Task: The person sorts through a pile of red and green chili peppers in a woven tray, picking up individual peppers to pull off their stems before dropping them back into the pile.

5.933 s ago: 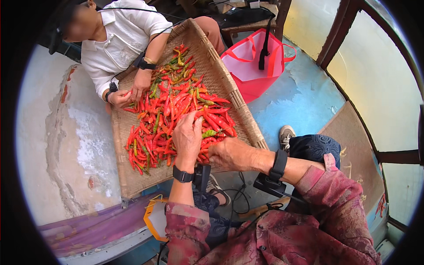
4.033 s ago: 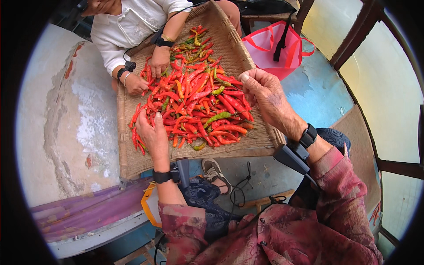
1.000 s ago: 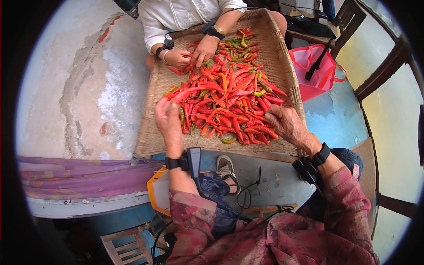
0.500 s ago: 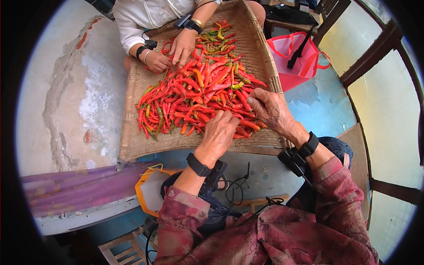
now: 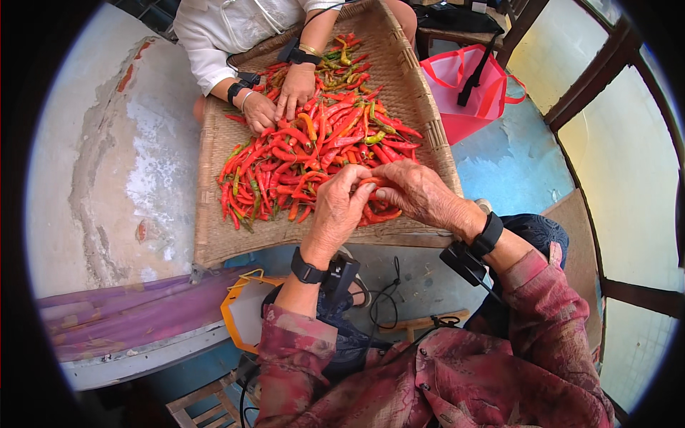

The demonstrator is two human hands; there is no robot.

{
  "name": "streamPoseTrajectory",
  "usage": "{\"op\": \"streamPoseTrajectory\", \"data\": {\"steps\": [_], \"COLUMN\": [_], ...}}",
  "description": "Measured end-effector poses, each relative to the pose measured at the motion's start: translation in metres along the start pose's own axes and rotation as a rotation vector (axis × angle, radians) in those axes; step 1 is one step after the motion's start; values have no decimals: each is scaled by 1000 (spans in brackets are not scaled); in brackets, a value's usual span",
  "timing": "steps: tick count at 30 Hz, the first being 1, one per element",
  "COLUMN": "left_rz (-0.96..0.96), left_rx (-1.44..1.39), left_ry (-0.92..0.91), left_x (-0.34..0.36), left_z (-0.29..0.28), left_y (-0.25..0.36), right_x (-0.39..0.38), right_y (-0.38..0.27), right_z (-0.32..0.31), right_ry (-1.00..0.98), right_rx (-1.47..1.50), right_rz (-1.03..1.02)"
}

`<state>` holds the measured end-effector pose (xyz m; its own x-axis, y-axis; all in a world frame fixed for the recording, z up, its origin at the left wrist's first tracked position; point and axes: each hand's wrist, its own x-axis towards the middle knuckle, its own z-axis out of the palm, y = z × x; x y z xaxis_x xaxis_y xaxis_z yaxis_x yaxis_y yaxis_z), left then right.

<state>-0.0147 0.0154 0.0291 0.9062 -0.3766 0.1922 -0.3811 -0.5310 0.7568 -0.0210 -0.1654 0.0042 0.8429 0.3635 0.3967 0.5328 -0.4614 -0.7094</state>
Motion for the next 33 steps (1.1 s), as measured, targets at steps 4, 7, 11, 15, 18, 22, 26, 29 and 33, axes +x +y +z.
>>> {"op": "streamPoseTrajectory", "data": {"steps": [4, 7, 11, 15, 18, 22, 26, 29, 33], "left_rz": [25, -97, -106, 39, -10, 305, 290, 268, -228], "left_rx": [-38, 97, 288, 680, 294, 482, 601, 591, 194], "left_ry": [21, 87, 449, 627, 235, -129, -188, -163, -25], "left_x": [1, 5, 6, 4, -1, -3, 2, 8, 14], "left_z": [-3, -19, -65, -73, -39, 15, 28, 14, -3], "left_y": [3, -1, -35, -45, -32, -16, -19, -20, -20], "right_x": [3, 8, 10, 11, 10, 10, 10, 11, 10], "right_y": [-4, -5, 1, -7, -2, -5, -4, -2, -5], "right_z": [5, 1, -4, -16, -11, -11, -17, -22, -29], "right_ry": [-141, -150, 36, 134, 169, 165, 189, 214, 226], "right_rx": [41, 18, 15, 33, 53, 21, 68, 94, 90], "right_rz": [149, 215, 153, 285, 275, 262, 255, 268, 313]}}
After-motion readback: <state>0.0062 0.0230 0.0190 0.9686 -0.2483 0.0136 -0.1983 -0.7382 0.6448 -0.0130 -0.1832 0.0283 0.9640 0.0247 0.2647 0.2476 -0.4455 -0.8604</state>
